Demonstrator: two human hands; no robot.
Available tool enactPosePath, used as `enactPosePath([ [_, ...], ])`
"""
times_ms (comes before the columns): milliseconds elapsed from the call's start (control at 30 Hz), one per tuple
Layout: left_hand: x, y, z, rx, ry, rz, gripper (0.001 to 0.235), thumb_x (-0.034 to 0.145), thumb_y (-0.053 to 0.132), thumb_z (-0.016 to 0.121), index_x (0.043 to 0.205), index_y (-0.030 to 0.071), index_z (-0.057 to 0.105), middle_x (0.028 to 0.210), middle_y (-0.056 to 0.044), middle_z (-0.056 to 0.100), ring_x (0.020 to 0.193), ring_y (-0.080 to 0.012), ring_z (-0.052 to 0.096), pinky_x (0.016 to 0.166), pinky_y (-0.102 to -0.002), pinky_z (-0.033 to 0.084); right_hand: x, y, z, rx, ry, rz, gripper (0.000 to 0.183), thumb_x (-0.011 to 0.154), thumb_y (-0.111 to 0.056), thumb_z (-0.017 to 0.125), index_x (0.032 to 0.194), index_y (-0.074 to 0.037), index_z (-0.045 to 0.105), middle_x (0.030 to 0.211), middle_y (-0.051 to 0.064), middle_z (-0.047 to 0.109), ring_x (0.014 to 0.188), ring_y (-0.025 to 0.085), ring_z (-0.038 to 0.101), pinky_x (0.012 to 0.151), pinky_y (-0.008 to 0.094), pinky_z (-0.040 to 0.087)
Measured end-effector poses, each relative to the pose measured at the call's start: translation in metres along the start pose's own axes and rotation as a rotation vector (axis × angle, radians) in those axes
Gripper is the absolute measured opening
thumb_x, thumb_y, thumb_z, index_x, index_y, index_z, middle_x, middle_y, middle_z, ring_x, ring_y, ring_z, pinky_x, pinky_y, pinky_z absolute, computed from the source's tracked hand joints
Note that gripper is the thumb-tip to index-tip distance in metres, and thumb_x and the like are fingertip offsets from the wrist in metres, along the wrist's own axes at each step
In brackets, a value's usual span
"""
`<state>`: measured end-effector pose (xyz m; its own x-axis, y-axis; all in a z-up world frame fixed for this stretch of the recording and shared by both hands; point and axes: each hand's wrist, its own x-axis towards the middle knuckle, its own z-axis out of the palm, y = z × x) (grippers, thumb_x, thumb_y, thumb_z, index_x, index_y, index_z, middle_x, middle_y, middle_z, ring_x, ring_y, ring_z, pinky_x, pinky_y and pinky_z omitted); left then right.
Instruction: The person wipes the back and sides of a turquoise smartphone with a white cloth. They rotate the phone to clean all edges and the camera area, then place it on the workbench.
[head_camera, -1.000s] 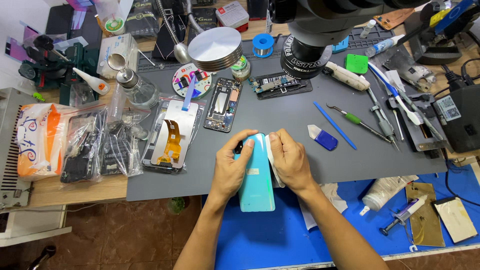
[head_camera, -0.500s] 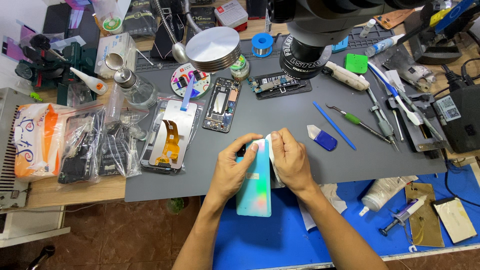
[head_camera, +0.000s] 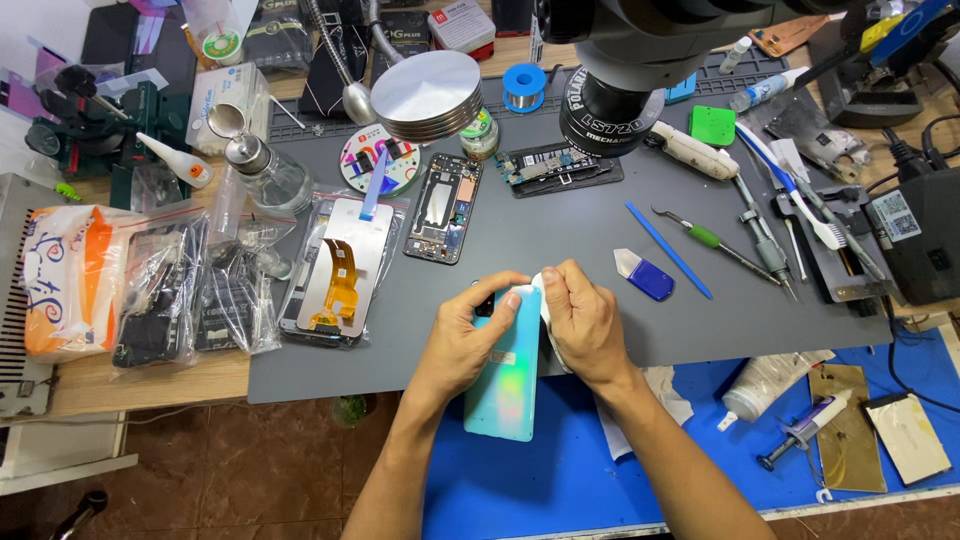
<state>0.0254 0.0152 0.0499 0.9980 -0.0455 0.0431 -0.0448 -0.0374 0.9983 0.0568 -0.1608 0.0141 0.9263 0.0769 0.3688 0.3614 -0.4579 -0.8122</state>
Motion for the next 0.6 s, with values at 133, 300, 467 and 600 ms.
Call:
enactPosePath([
  [133,0.0001,-0.0022,-0.0015,-0.004,-0.015,0.0,0.023,0.101,0.016,0.069,0.121,0.01,0.079,0.107,-0.01,0.079,0.105,-0.0175,0.066,0.1,-0.043,0.055,-0.0016,0.0045,0.0009,-0.006,0.0,-0.012,0.04,0.113,-0.027,0.051,0.076,-0.011,0.053,0.053,0.019,0.051,0.047,0.035,0.055,0.047,0.039,0.047],
  [300,0.0011,-0.004,-0.002,-0.008,-0.023,0.005,0.023,0.1,0.015,0.07,0.121,0.009,0.079,0.106,-0.011,0.08,0.104,-0.0172,0.066,0.098,-0.044,0.055,-0.002,0.0052,0.0024,-0.022,0.022,-0.031,0.04,0.113,-0.026,0.052,0.076,-0.011,0.053,0.053,0.018,0.052,0.047,0.034,0.057,0.047,0.039,0.048],
  [467,0.0023,-0.0041,-0.0016,-0.007,-0.044,0.027,0.025,0.101,0.013,0.068,0.123,0.009,0.078,0.112,-0.012,0.08,0.109,-0.019,0.067,0.101,-0.044,0.054,-0.0012,0.0003,0.0029,-0.028,0.044,-0.012,0.04,0.113,-0.027,0.051,0.077,-0.011,0.055,0.059,0.018,0.061,0.053,0.034,0.064,0.051,0.038,0.051],
  [600,0.0015,-0.009,0.001,-0.007,-0.044,0.042,0.025,0.1,0.011,0.069,0.124,0.007,0.077,0.113,-0.013,0.08,0.11,-0.0197,0.067,0.101,-0.045,0.054,-0.0035,0.0054,0.0064,-0.013,0.065,0.009,0.04,0.114,-0.026,0.05,0.078,-0.009,0.055,0.063,0.016,0.068,0.054,0.036,0.065,0.052,0.04,0.052],
])
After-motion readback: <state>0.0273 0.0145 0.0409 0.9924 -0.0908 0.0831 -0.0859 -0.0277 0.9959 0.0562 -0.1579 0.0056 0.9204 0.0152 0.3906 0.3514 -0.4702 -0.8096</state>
